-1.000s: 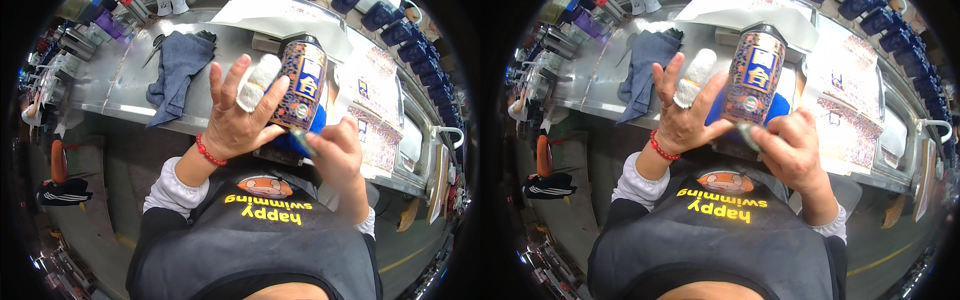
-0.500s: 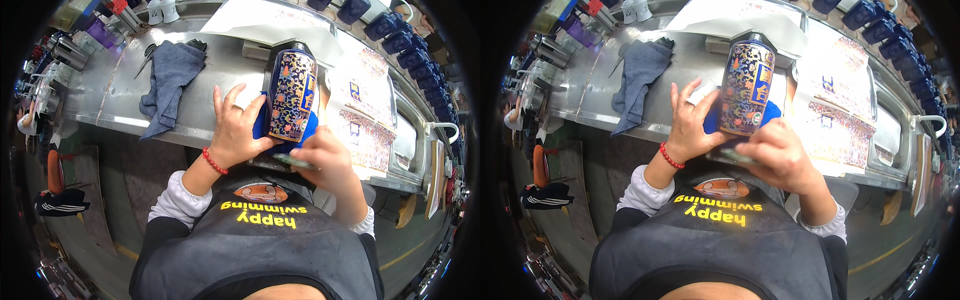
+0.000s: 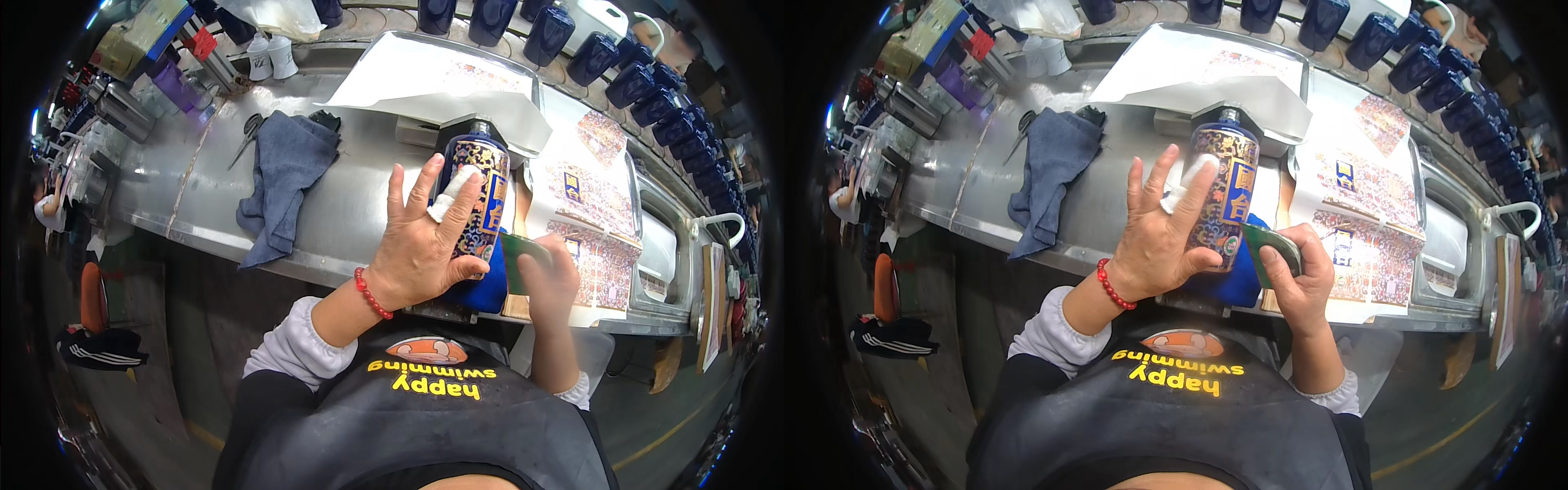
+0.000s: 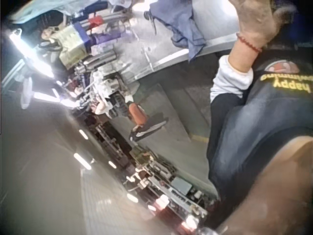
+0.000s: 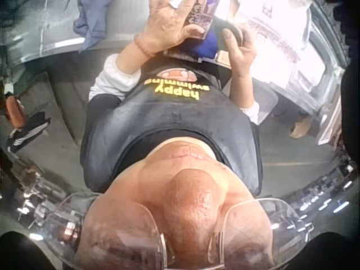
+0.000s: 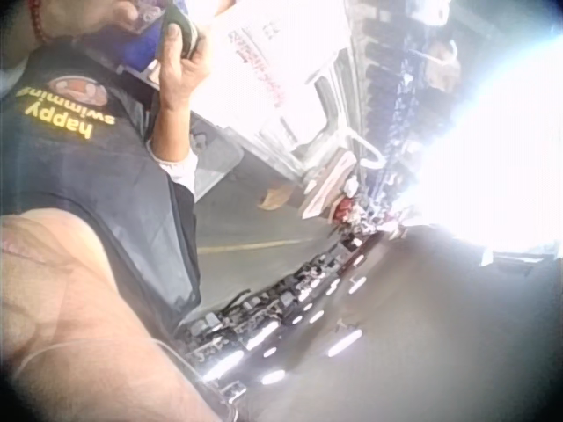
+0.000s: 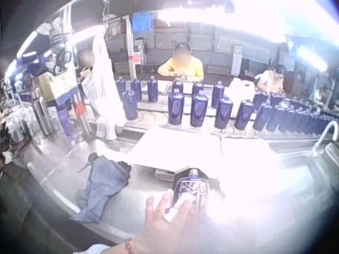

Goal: The person applies a decorative label to a blue bottle using a green sponge and a white cloth. They smooth the label onto the bottle, wipe the surface, and handle printed label sheets and a metal bowl near a sink.

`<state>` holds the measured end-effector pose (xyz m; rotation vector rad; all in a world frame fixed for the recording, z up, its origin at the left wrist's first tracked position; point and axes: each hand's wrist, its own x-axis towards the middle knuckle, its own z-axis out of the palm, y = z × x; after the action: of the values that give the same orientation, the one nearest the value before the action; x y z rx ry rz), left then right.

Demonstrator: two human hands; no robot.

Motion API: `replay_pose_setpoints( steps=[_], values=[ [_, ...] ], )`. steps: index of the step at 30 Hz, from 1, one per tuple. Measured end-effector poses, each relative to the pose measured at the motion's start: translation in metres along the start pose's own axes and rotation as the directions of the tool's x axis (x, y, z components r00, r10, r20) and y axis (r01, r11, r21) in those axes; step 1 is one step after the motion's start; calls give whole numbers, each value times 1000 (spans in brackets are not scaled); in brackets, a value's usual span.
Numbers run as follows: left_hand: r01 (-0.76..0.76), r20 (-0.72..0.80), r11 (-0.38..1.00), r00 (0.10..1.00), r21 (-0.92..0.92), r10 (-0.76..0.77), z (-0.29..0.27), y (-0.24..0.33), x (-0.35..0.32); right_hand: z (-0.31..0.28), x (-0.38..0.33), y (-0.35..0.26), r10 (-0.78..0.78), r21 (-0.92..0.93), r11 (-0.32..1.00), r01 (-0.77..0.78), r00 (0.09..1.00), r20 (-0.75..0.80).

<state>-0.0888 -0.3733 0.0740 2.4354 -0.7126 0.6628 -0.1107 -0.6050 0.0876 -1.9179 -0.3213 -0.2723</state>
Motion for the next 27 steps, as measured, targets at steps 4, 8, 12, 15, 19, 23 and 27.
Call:
replay_pose_setpoints(
  steps=[4,8,12,15,19,23,27],
  values=[
    [58,34,998,998,-8,-58,1,-9,5,0,1,4,43,95,995,-42,999,-9],
    [217,-153,970,961,-105,-232,-15,-44,-13,-7,0,6,1,112,994,2,1000,-25],
    [500,-172,696,856,515,-488,-34,-97,-67,-16,-4,7,149,265,954,-141,989,-8],
    [601,-131,604,757,523,-640,-31,-127,-89,-19,-7,11,145,348,928,-131,989,-16],
    [692,-191,663,719,285,-668,-52,-129,-69,-25,-11,19,56,251,967,-44,998,-41],
    [420,-434,904,802,-79,-411,-76,-61,-18,-32,-13,22,109,258,963,-73,986,-127],
    [47,-317,998,947,-39,-57,-43,21,34,-37,-15,20,139,298,950,-91,980,-144]
  ],
)
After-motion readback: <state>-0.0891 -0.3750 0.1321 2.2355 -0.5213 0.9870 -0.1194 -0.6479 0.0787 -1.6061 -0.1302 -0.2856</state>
